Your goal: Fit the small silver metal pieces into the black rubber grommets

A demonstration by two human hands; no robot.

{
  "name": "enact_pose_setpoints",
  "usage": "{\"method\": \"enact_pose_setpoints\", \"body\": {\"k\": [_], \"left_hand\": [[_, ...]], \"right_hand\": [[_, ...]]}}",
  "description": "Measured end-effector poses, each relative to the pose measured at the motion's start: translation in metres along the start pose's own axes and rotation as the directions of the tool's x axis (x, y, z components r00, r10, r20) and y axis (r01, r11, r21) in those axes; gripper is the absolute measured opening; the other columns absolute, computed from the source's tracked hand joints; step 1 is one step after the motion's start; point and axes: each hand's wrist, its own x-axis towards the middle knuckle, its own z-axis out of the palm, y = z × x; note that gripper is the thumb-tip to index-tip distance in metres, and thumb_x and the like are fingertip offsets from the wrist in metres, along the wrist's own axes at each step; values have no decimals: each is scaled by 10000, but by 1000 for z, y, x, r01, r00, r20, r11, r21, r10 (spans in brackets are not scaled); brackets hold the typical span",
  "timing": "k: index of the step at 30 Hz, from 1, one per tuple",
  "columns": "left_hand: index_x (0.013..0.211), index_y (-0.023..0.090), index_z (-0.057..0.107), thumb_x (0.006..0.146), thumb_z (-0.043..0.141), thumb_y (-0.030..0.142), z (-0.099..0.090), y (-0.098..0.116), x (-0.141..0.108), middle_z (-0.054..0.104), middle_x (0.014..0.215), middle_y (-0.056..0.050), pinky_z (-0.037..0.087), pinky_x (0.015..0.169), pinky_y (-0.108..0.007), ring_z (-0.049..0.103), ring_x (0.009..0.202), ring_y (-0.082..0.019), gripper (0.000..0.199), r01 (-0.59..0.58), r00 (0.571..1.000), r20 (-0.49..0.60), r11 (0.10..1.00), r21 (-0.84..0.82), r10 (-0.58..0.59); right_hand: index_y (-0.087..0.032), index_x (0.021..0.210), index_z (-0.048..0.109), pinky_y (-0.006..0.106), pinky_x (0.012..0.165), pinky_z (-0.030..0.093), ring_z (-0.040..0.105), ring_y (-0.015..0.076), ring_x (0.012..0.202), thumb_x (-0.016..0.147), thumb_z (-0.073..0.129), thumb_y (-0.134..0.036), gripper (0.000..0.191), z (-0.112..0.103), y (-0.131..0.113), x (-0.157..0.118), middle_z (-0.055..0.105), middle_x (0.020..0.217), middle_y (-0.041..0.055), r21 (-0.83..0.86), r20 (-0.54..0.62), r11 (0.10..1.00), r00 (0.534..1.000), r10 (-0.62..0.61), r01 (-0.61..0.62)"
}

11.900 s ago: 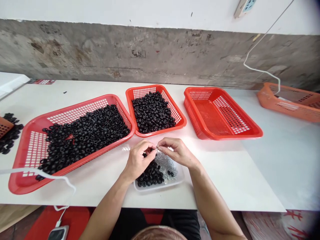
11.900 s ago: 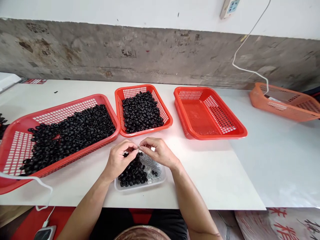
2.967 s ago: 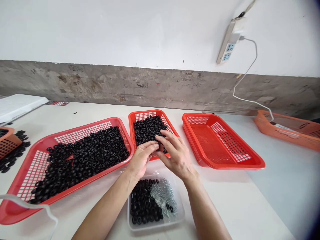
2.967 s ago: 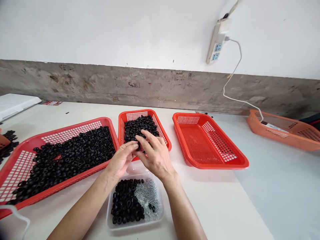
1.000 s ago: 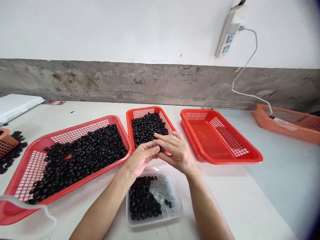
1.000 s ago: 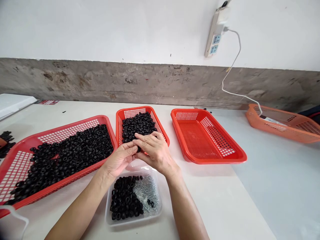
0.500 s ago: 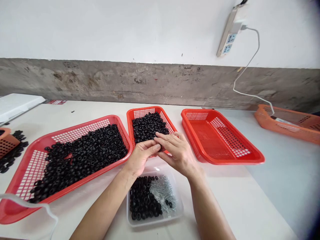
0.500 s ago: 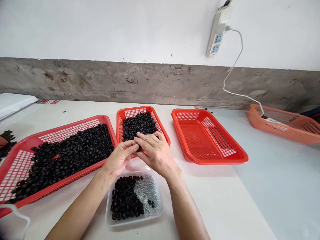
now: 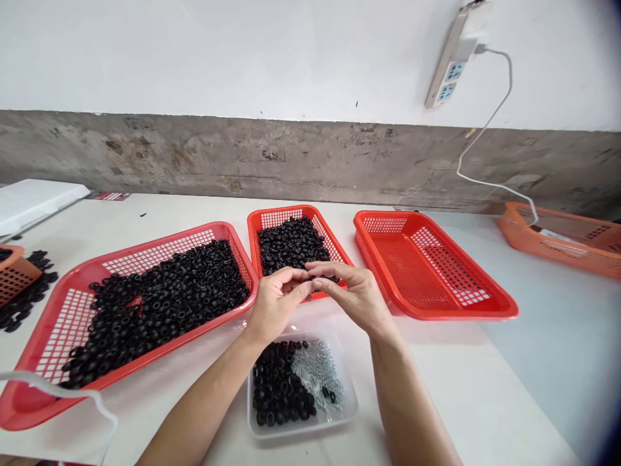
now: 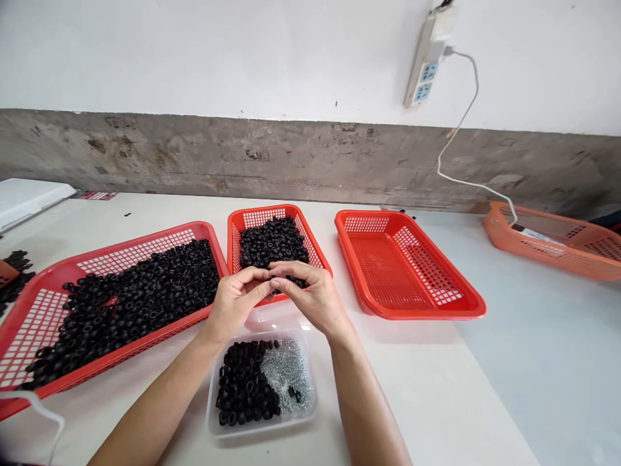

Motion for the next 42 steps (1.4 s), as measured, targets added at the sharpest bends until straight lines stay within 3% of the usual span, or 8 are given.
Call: {"method": "enact_pose_setpoints", "body": {"k": [2,5,10,17,21,29,37,42], "left_hand": [[866,154,792,701,892,367,0,-1,0,732,791,-26,512,682,-262,635,677,-132,288,17,1000,0,999,-32,-17],[848,150,808,644,924,394,-1,-3,3,723,761,-31,491,646,-258,606,623,-113,339,136,989,83,977,-162,-124],[841,145,813,573,963,392,-3,-2,8,693,713,-24,460,604,-228,565,596,-84,394,317,943,207,898,-306,-262],[823,150,802,635,932,326,-8,-1,7,708,737,-16,488,645,-247,603,614,-98,288,259,960,181,919,-297,-212],[829,155,802,619,944,328,-9,-4,7,723,752,-18,503,678,-246,625,621,-96,307,291,953,175,901,-322,-246],[863,145,814,623,942,336,-7,-1,7,752,778,-41,509,665,-228,646,625,-98,332,291,953,182,901,-321,-243],[817,176,829,542,982,359,-5,-5,9,773,734,-37,543,698,-223,690,630,-111,364,301,953,150,889,-345,-265],[861,179,836,571,973,338,-7,-6,8,790,752,-55,550,718,-215,711,658,-119,359,283,957,150,906,-316,-246]], "right_hand": [[-263,967,804,414,962,608,742,232,1049,879,769,-366,140,0,2,1,787,1088,59,108,29,993,998,48,-50],[-253,939,808,383,884,637,749,219,1003,874,774,-398,163,-2,2,1,782,1110,62,214,86,971,992,92,-109],[-263,989,806,364,891,633,743,202,1017,924,718,-383,163,-5,1,0,775,1135,57,207,120,975,991,61,-85],[-260,1017,794,430,997,595,731,235,1085,922,718,-323,137,-4,-2,-1,770,1149,72,-10,32,1000,999,-29,30],[-267,1036,784,446,1023,578,718,237,1118,945,680,-283,139,-4,-6,-2,759,1179,72,-131,36,986,994,-98,102],[-256,1089,753,436,1070,540,677,230,1200,984,630,-260,162,-10,-10,-4,727,1255,78,-173,106,976,988,-112,130],[-242,1004,744,404,1041,554,688,228,1173,976,639,-294,120,-8,-8,-2,738,1224,76,-132,52,989,996,-67,73],[-244,998,766,404,1035,557,699,230,1150,969,649,-296,132,-11,-8,-2,747,1196,78,-98,41,993,998,-54,58]]}}
